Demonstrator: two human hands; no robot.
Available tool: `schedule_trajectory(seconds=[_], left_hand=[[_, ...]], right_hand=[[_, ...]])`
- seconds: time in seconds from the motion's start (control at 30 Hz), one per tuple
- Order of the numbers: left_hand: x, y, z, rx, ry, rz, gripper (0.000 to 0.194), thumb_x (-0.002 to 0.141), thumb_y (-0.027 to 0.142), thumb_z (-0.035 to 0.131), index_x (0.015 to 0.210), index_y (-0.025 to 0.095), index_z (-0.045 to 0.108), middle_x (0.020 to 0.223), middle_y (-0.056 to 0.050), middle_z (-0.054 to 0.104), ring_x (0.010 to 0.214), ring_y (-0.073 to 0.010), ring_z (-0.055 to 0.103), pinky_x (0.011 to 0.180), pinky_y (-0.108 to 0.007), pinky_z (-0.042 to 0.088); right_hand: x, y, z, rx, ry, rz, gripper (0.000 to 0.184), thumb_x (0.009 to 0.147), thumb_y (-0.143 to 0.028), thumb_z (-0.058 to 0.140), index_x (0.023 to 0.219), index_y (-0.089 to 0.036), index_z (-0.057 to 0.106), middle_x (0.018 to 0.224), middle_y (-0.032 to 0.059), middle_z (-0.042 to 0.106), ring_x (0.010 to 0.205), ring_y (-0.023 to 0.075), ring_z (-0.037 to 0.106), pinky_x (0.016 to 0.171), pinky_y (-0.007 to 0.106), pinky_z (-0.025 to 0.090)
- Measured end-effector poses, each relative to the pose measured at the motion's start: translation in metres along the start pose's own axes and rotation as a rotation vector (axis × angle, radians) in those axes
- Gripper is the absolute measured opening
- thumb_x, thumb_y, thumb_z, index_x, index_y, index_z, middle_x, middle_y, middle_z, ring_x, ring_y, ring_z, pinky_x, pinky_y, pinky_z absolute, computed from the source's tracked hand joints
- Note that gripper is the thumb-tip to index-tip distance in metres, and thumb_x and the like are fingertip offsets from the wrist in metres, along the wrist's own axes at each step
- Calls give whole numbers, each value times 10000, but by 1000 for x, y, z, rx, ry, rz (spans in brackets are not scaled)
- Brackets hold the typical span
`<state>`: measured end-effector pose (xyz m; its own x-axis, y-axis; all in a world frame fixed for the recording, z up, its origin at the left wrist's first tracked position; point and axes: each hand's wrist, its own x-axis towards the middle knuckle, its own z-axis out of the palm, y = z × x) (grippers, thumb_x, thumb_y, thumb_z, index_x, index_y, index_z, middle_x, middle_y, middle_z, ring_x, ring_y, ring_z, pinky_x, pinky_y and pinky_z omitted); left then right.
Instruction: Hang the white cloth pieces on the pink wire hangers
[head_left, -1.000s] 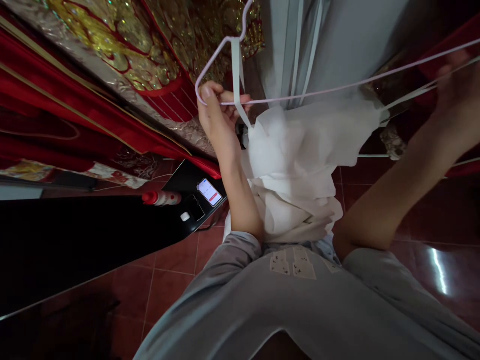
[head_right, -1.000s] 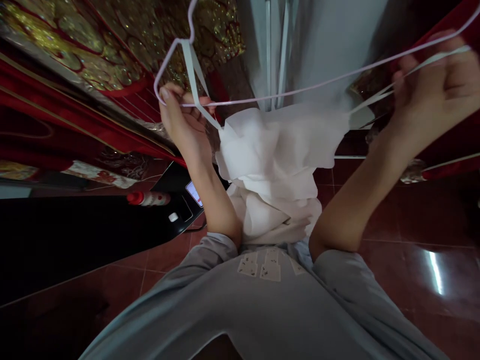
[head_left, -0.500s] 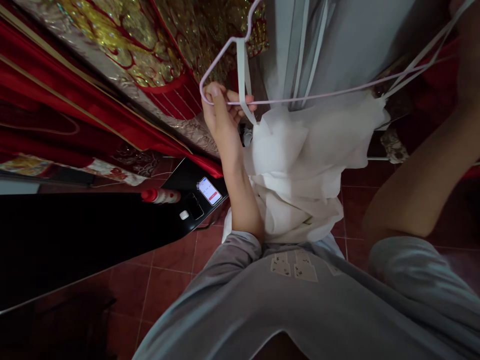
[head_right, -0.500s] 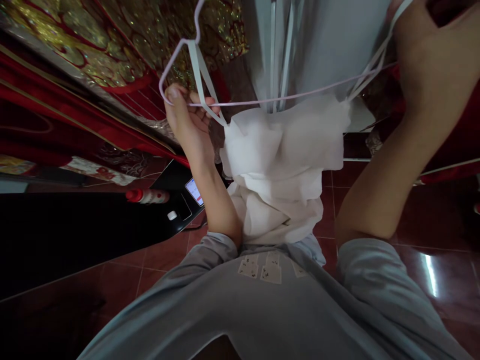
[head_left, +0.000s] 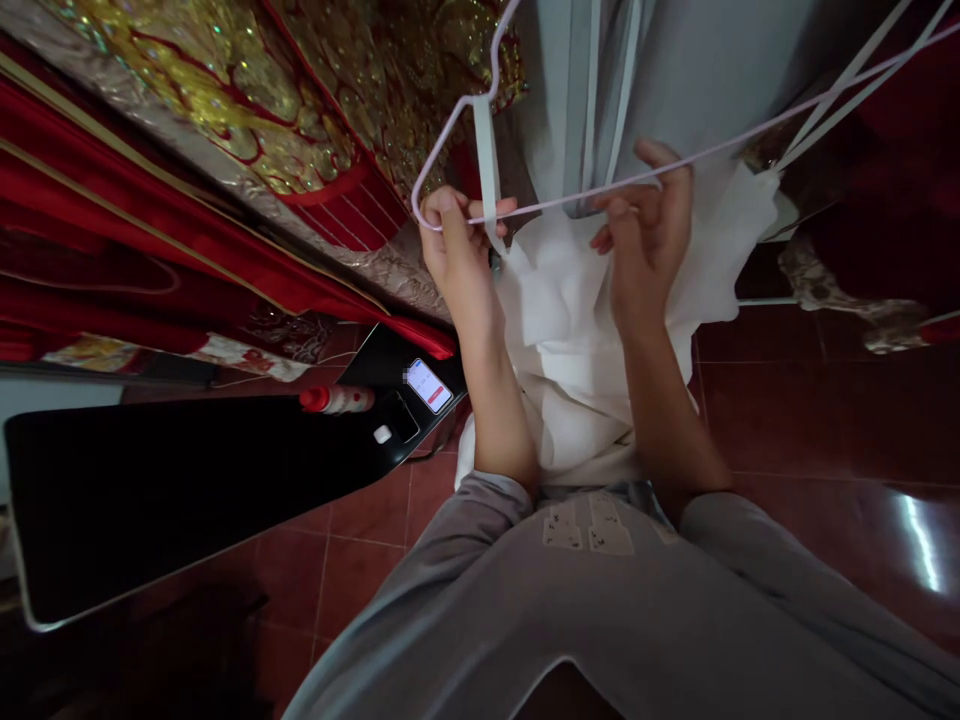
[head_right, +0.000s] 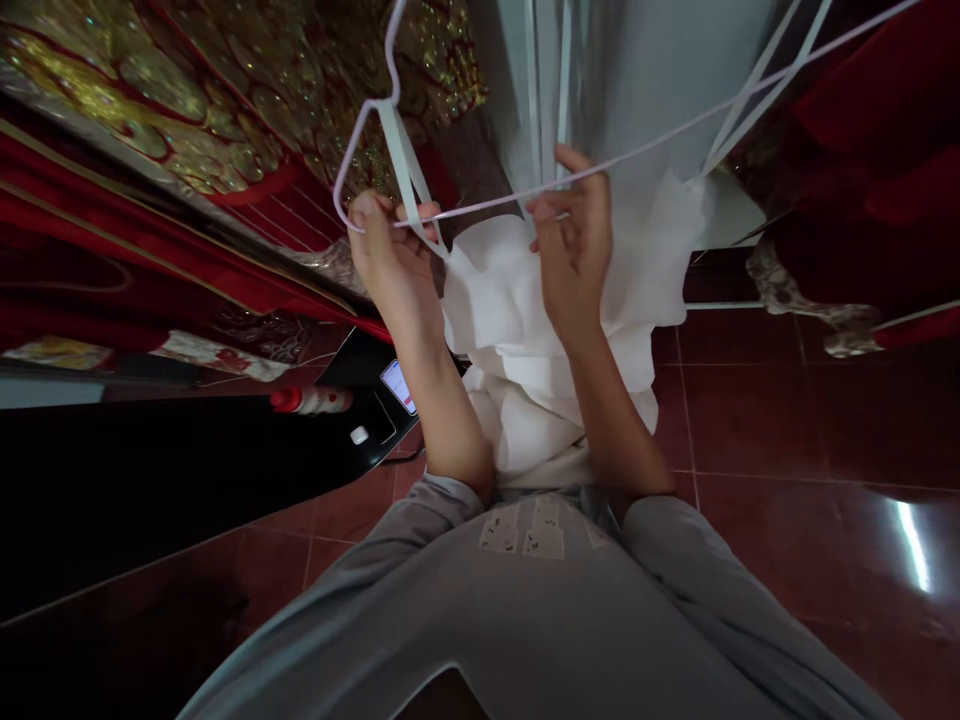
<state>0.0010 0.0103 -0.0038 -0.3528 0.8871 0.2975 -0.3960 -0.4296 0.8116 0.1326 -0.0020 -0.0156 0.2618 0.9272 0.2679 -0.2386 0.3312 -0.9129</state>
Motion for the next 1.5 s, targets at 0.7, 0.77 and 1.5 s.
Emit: schedule_trajectory(seconds=[0.7, 0.77, 1.5], left_hand=[[-18, 71, 3, 136, -291, -256, 335, 1017, 328, 371, 875, 268, 668, 1094, -41, 663, 1187, -281, 518, 955, -387, 443], [-8, 83, 11, -77, -272, -280, 498, 1054, 324, 160, 960, 201, 633, 1194, -48, 615, 1249, -236, 471, 982, -329, 432], [-17, 11, 11, -78, -80, 2, 251, 1034, 154, 310, 906, 252, 503, 809, -29, 593, 915, -209, 628, 591, -276, 411]], right_hand=[[3, 5, -10, 268, -142, 226, 294, 829, -493, 457, 991, -248, 439, 982, 1, 526, 658, 46, 456, 582, 196, 380], [3, 4, -13, 245, -155, 248, 306, 813, -498, 485, 991, -251, 446, 997, 0, 530, 662, 45, 464, 587, 196, 391], [14, -12, -50, -51, 463, -288, 117, 827, -189, 401, 902, -168, 488, 880, 3, 509, 604, -12, 438, 567, 126, 372]])
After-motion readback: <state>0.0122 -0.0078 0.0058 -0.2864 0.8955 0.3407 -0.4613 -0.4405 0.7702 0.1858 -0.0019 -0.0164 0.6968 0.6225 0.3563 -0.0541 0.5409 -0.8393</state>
